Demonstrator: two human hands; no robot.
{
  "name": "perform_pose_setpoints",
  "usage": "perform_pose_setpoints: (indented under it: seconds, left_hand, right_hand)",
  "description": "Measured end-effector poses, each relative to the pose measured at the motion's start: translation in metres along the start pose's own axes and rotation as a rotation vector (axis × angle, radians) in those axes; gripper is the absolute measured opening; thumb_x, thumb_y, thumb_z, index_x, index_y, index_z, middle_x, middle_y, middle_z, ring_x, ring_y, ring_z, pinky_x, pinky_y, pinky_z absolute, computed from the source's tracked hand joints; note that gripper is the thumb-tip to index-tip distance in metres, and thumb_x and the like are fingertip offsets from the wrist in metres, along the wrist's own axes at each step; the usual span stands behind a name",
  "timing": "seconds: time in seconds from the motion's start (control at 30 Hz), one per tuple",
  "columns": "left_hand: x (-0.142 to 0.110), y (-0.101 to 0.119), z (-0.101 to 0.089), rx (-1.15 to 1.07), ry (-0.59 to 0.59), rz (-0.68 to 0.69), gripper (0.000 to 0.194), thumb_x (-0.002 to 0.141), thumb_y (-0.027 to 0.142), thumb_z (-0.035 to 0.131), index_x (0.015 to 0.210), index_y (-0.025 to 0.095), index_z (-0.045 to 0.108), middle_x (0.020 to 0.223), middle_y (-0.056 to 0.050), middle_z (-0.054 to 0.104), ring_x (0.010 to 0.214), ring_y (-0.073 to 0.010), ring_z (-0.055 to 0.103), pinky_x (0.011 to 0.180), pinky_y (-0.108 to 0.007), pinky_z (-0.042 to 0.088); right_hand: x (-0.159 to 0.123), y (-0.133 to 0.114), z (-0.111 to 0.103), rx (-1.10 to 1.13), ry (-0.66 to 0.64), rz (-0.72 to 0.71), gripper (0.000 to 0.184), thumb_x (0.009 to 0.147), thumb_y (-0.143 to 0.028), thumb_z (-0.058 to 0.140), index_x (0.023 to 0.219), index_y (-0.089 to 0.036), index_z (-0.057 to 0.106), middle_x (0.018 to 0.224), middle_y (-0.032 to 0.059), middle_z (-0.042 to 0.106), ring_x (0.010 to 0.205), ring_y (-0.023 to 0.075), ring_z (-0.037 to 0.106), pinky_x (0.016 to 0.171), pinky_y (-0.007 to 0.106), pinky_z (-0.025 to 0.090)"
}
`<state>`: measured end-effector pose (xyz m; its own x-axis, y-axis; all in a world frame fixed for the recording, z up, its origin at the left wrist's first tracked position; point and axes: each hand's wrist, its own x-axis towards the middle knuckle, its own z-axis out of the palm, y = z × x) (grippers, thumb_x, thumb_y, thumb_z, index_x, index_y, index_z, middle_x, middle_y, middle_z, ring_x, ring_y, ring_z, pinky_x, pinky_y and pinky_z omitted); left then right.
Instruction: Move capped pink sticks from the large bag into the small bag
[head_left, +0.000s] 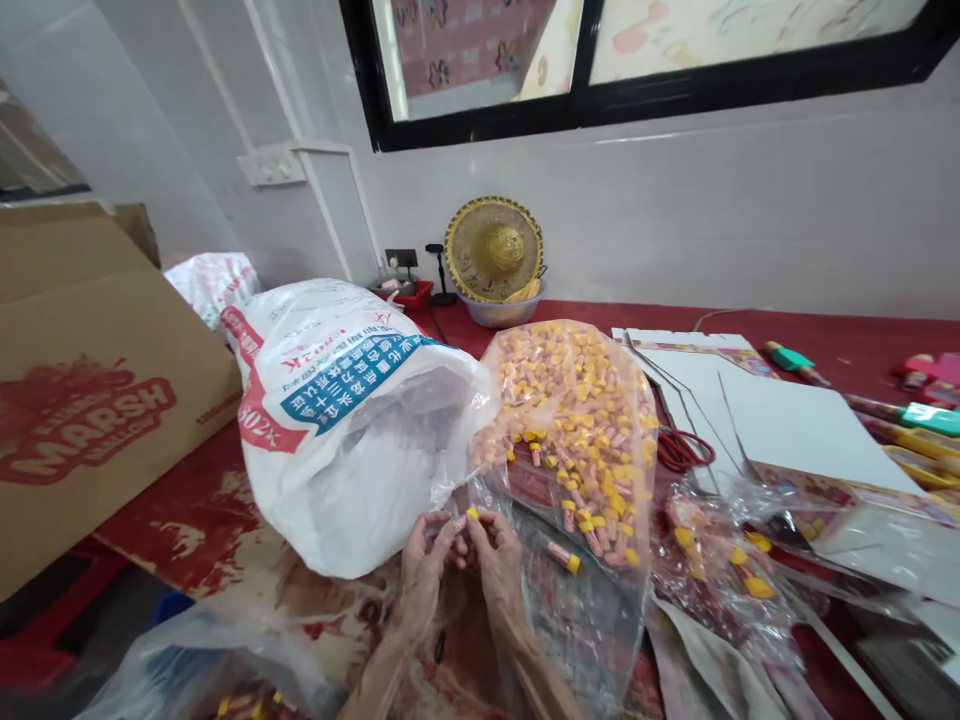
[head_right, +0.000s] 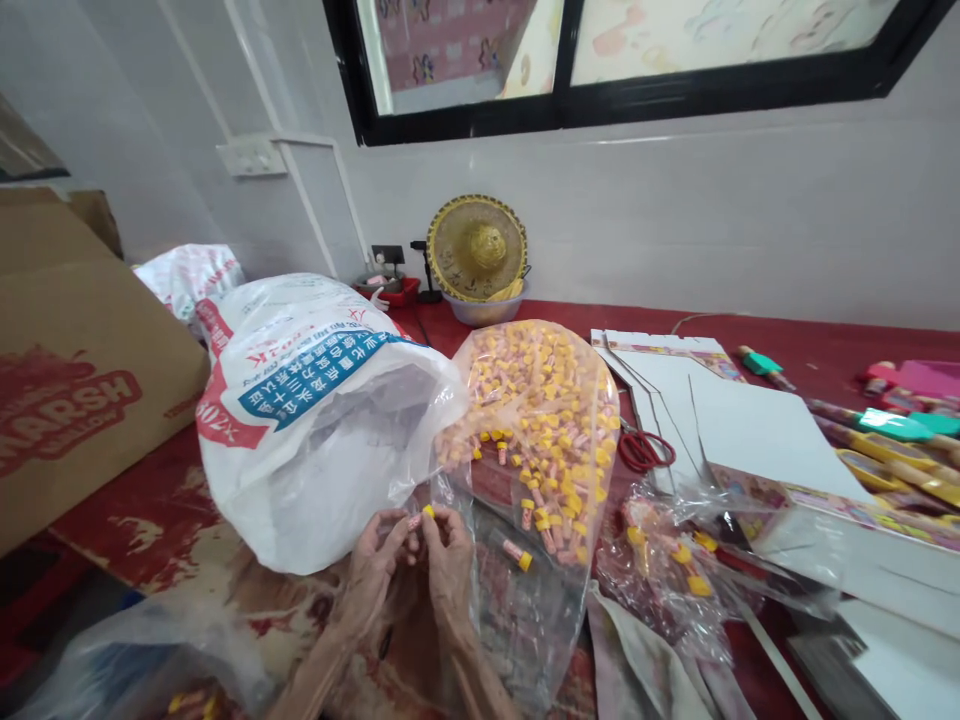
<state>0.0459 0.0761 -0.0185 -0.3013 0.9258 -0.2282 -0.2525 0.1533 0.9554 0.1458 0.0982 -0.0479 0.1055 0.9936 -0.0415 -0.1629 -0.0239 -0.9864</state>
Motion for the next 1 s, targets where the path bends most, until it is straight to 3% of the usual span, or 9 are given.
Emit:
perform_pose_setpoints:
  seconds: [0.1,0.23,0.3,0.4,0.53,0.67,0.83,0.93,1.0]
  left_hand:
    - [0.01,0.001,-0.017,0.258,0.018,0.071,0.06,0.072,0.072,0.077,0.099,0.02,0.061,0.062,0.005,0.058,0.055,-0.0152,0.056,0.054,-0.025,0.047]
    - [0.021,-0.001,-0.035,0.743,-0.087,0.391,0.032,0.091,0.054,0.059,0.088,0.023,0.06,0.086,-0.003,0.067,0.076,-0.0203,0.066,0.072,-0.032,0.056]
    - [0.024,-0.004,-0.03,1.0,-0.169,0.52,0.02,0.098,0.038,0.05,0.087,0.023,0.057,0.089,-0.004,0.065,0.079,-0.0211,0.065,0.074,-0.033,0.055]
    - [0.03,-0.005,-0.011,1.314,-0.289,0.57,0.014,0.096,0.018,0.045,0.094,0.022,0.058,0.097,-0.008,0.065,0.084,-0.0226,0.065,0.075,-0.033,0.053]
    - [0.038,0.012,0.005,1.218,-0.46,0.451,0.012,0.09,0.015,0.05,0.091,0.021,0.06,0.097,-0.006,0.067,0.089,-0.0216,0.065,0.078,-0.031,0.051]
    - [0.03,0.022,-0.01,0.942,-0.495,0.274,0.012,0.094,0.029,0.054,0.085,0.022,0.059,0.081,0.0,0.065,0.076,-0.0181,0.063,0.072,-0.028,0.05]
    - [0.002,-0.001,-0.039,1.222,-0.323,0.553,0.013,0.095,0.022,0.049,0.087,0.022,0.059,0.087,-0.002,0.064,0.078,-0.0189,0.063,0.074,-0.03,0.05]
    - [-0.011,-0.012,-0.049,1.392,-0.287,0.78,0.014,0.096,0.016,0.052,0.099,0.024,0.063,0.105,-0.006,0.067,0.1,-0.0228,0.067,0.085,-0.033,0.053]
    - [-0.015,-0.014,-0.05,1.406,-0.223,0.844,0.016,0.098,0.016,0.053,0.107,0.024,0.063,0.114,-0.008,0.067,0.11,-0.0246,0.066,0.092,-0.035,0.054]
  right_hand:
    - [0.002,-0.001,-0.006,-0.178,-0.135,-0.099,0.044,0.094,-0.061,0.057,0.083,-0.022,0.073,0.078,0.0024,0.071,0.071,0.0193,0.064,0.067,0.029,0.049]
    - [0.012,0.0,-0.018,-0.352,-0.062,-0.29,0.035,0.099,-0.043,0.048,0.08,-0.023,0.069,0.083,0.0046,0.069,0.076,0.0187,0.063,0.073,0.029,0.049]
    - [0.018,0.001,-0.024,-0.384,0.018,-0.311,0.031,0.098,-0.038,0.046,0.084,-0.023,0.068,0.087,0.0055,0.069,0.079,0.0189,0.063,0.075,0.029,0.049]
    - [0.026,0.001,-0.032,-0.386,0.119,-0.304,0.03,0.099,-0.036,0.044,0.087,-0.022,0.068,0.09,0.0064,0.071,0.082,0.0196,0.064,0.077,0.03,0.051]
    - [0.031,0.004,-0.041,-0.404,0.204,-0.323,0.032,0.101,-0.038,0.042,0.096,-0.021,0.069,0.097,0.0086,0.073,0.088,0.0214,0.065,0.083,0.032,0.053]
    - [0.049,0.0,-0.053,-0.554,0.275,-0.412,0.034,0.101,-0.029,0.04,0.114,-0.018,0.069,0.112,0.0127,0.072,0.103,0.0239,0.066,0.093,0.036,0.052]
    - [0.101,-0.028,-0.06,-1.101,0.199,-0.315,0.038,0.102,-0.019,0.042,0.13,-0.017,0.067,0.132,0.0166,0.066,0.108,0.0258,0.065,0.089,0.034,0.049]
    - [0.127,-0.039,-0.057,-1.365,0.086,-0.219,0.035,0.102,-0.015,0.045,0.128,-0.017,0.069,0.127,0.0166,0.069,0.107,0.0256,0.066,0.084,0.032,0.047]
    - [0.135,-0.039,-0.057,-1.427,0.059,-0.202,0.033,0.103,-0.013,0.044,0.124,-0.016,0.07,0.122,0.0168,0.071,0.11,0.0252,0.066,0.083,0.031,0.046]
